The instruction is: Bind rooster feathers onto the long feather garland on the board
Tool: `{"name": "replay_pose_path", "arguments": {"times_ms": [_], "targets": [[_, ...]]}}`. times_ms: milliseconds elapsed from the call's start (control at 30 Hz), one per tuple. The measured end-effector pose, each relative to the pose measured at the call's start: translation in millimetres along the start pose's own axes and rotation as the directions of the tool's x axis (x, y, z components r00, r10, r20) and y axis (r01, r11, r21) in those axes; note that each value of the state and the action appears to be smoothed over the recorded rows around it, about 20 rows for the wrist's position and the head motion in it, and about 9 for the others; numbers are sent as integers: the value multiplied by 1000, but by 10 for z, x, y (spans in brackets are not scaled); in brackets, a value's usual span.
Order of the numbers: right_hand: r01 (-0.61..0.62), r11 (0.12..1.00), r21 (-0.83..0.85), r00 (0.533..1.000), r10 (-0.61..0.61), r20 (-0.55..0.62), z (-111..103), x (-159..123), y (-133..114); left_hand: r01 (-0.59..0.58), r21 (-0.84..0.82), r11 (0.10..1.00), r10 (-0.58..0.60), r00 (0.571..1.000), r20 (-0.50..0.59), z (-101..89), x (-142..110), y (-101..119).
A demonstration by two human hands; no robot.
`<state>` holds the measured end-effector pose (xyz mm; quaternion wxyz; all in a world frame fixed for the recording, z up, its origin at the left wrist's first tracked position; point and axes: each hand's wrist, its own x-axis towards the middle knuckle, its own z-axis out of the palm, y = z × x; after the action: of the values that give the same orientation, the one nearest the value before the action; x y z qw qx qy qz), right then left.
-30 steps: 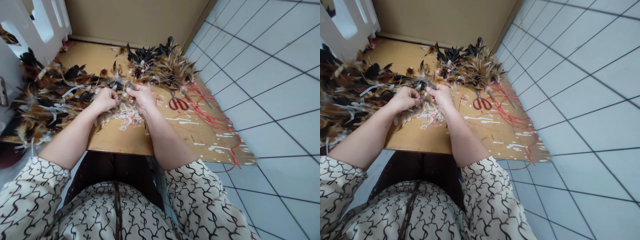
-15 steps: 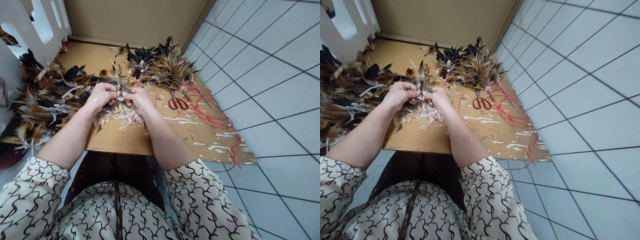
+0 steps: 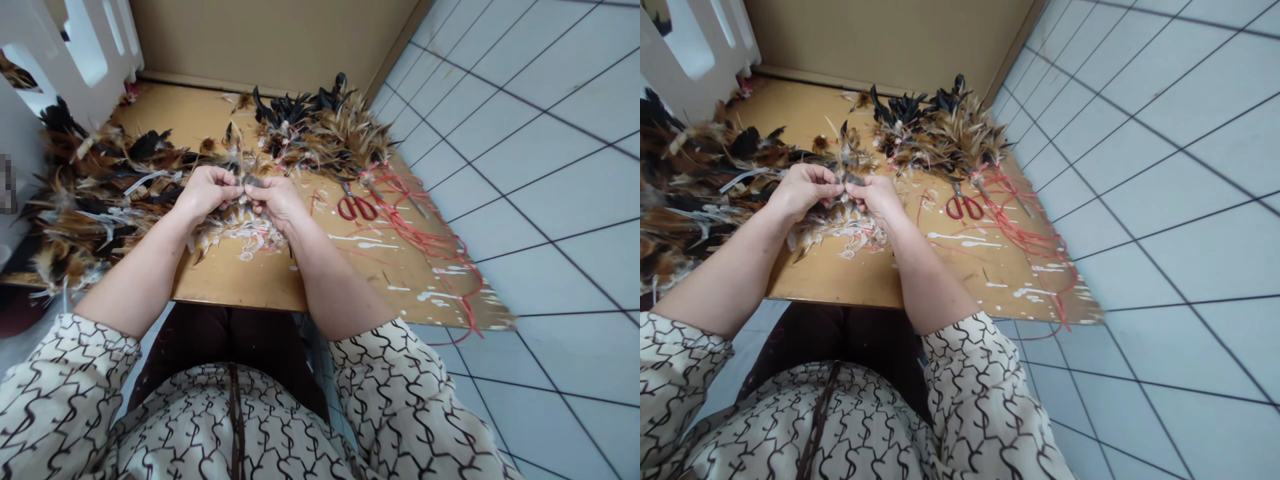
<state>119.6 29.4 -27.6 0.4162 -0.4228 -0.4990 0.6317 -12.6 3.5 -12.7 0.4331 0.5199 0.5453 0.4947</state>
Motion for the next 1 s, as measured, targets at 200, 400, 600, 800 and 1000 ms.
{"name": "replay_pose_path", "arguments": {"times_ms": [200,400,600,800,1000], "targets": [[-63,994,89,996,57,69,-18,-5,-6,11,-55,998,-9,999,41,-27,24,-30],[-140,973,182,974,103,202,-67,12,-1,19,-126,992,-8,996,92,-48,25,-27],[-190,957,219,956,129,263,-69,-10,-34,57,-191,980,-30,990,141,-57,21,-18],[-174,956,238,957,107,271,-70,3,-18,80,-193,978,-46,984,172,-58,18,-22],[-160,955,251,972,108,209,-56,-21,-56,66,-147,987,-41,985,166,-17,-5,-5]]}}
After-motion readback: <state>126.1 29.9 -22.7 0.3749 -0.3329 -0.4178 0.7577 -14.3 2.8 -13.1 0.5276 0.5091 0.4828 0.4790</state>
